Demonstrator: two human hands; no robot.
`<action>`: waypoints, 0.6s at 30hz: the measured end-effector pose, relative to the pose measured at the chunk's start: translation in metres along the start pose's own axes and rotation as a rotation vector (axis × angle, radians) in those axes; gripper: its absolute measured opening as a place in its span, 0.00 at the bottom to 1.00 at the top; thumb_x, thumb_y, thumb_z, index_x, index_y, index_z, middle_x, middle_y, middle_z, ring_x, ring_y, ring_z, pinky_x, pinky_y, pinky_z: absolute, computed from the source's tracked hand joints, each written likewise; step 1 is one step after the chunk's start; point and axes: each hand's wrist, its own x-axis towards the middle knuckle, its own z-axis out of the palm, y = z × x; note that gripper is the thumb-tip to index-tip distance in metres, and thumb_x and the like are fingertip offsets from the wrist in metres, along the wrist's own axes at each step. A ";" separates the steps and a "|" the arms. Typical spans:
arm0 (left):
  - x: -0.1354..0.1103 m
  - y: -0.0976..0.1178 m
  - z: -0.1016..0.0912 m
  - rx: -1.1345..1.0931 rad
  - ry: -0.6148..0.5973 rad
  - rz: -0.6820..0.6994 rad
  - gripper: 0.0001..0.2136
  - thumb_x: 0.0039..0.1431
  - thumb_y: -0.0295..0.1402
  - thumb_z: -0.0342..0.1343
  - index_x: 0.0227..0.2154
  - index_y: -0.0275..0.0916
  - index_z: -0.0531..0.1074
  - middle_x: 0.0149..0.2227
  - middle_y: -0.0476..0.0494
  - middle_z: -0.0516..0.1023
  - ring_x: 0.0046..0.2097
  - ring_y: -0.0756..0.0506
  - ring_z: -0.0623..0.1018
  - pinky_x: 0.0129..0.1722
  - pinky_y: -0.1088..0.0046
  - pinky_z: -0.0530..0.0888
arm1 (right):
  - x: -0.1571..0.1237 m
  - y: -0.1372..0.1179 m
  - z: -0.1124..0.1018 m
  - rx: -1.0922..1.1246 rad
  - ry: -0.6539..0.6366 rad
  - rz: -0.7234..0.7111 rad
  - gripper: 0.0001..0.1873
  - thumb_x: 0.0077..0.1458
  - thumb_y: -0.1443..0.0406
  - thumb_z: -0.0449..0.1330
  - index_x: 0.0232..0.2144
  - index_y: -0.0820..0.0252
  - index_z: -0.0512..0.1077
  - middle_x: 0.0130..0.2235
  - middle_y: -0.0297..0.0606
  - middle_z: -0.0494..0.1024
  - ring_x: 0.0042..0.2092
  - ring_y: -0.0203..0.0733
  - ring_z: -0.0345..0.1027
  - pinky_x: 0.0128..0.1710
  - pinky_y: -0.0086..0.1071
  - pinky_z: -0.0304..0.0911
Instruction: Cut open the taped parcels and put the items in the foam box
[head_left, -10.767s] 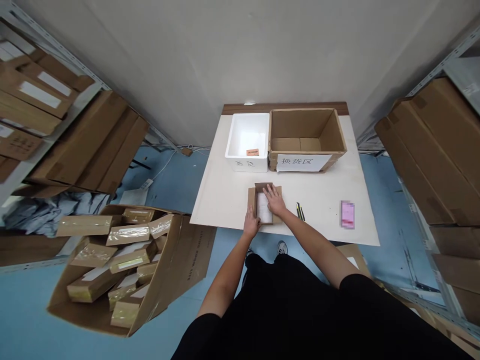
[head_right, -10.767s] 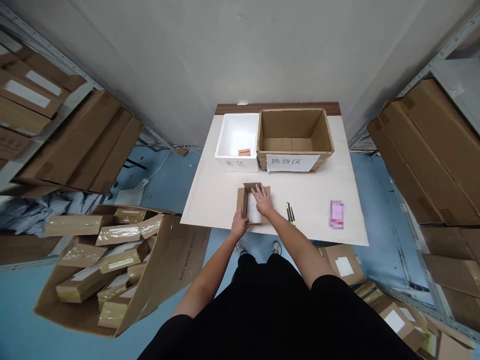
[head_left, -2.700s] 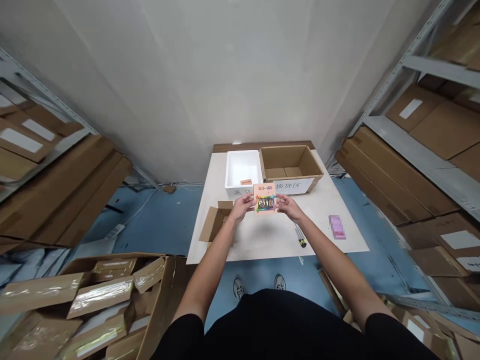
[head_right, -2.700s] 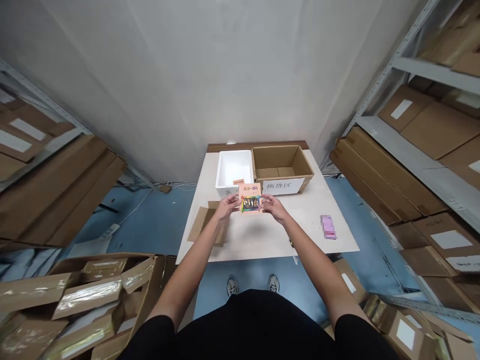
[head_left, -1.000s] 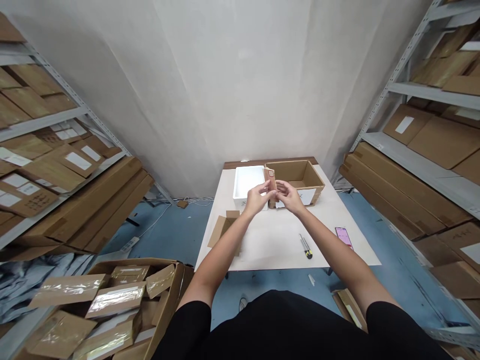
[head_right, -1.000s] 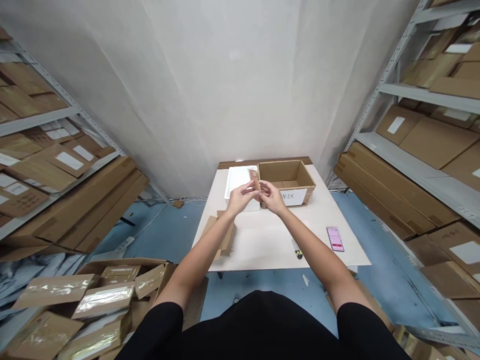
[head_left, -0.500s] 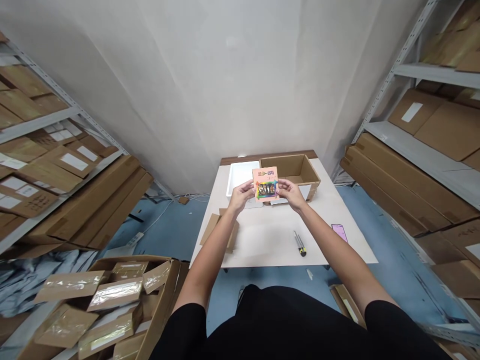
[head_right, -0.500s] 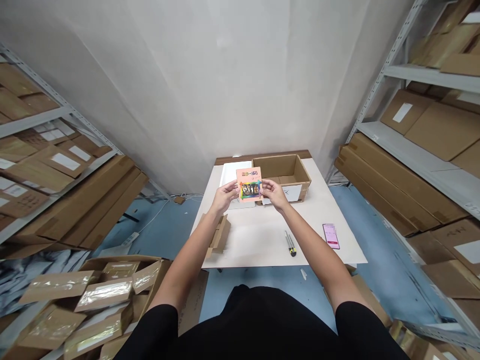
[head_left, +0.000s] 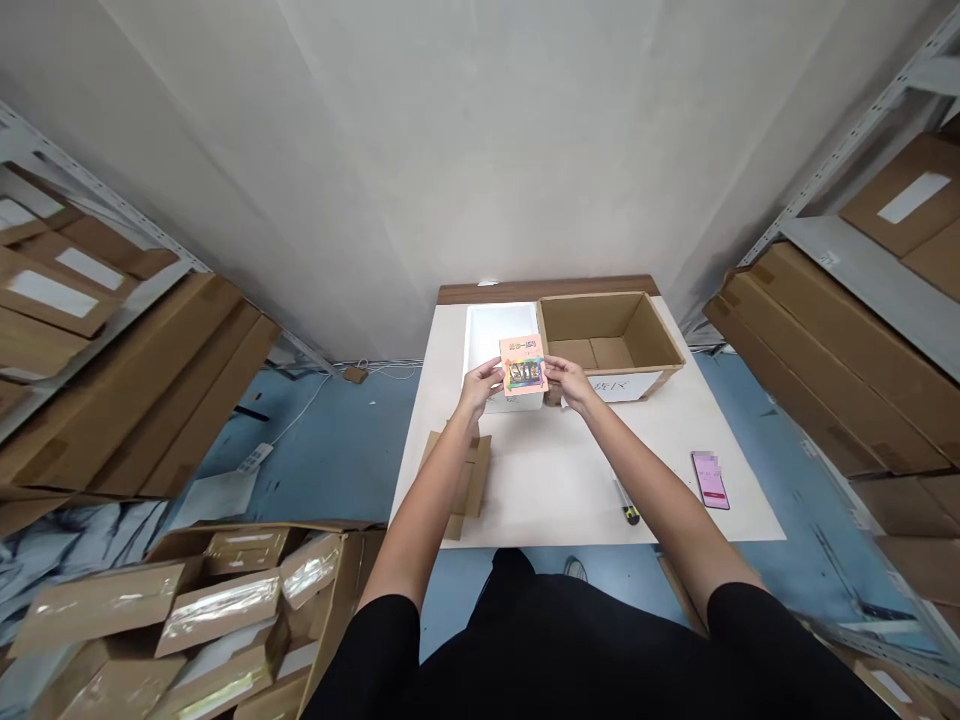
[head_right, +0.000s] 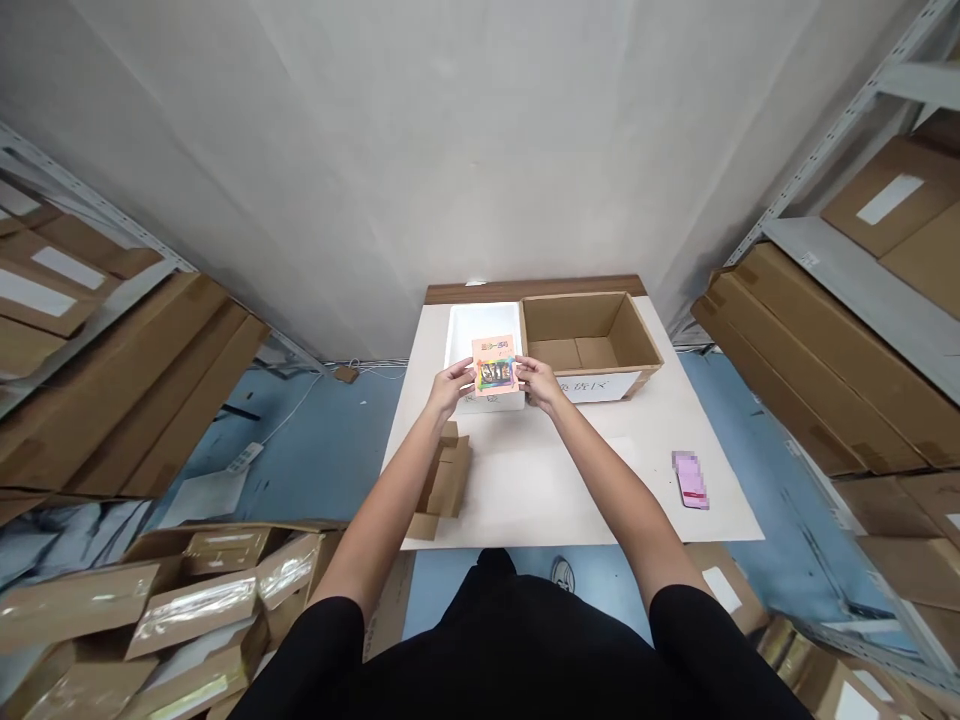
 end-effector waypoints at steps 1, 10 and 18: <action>0.015 -0.003 -0.007 -0.004 0.009 -0.014 0.28 0.46 0.37 0.75 0.53 0.41 0.81 0.39 0.46 0.81 0.45 0.45 0.81 0.53 0.58 0.77 | 0.017 0.005 0.007 -0.004 0.031 0.021 0.22 0.47 0.65 0.72 0.47 0.54 0.81 0.45 0.39 0.84 0.43 0.43 0.79 0.41 0.35 0.76; 0.096 -0.011 -0.043 0.215 0.324 0.009 0.21 0.56 0.41 0.68 0.51 0.41 0.80 0.52 0.38 0.81 0.56 0.41 0.79 0.56 0.59 0.76 | 0.090 0.011 0.014 -0.105 0.329 0.092 0.27 0.55 0.63 0.66 0.58 0.54 0.75 0.51 0.42 0.84 0.43 0.41 0.81 0.40 0.33 0.77; 0.060 0.001 -0.020 0.018 0.071 0.178 0.21 0.60 0.42 0.63 0.54 0.41 0.79 0.59 0.35 0.79 0.55 0.41 0.81 0.56 0.60 0.77 | 0.052 0.005 0.005 -0.020 0.177 -0.044 0.24 0.56 0.55 0.68 0.54 0.52 0.77 0.54 0.42 0.83 0.51 0.45 0.80 0.49 0.39 0.76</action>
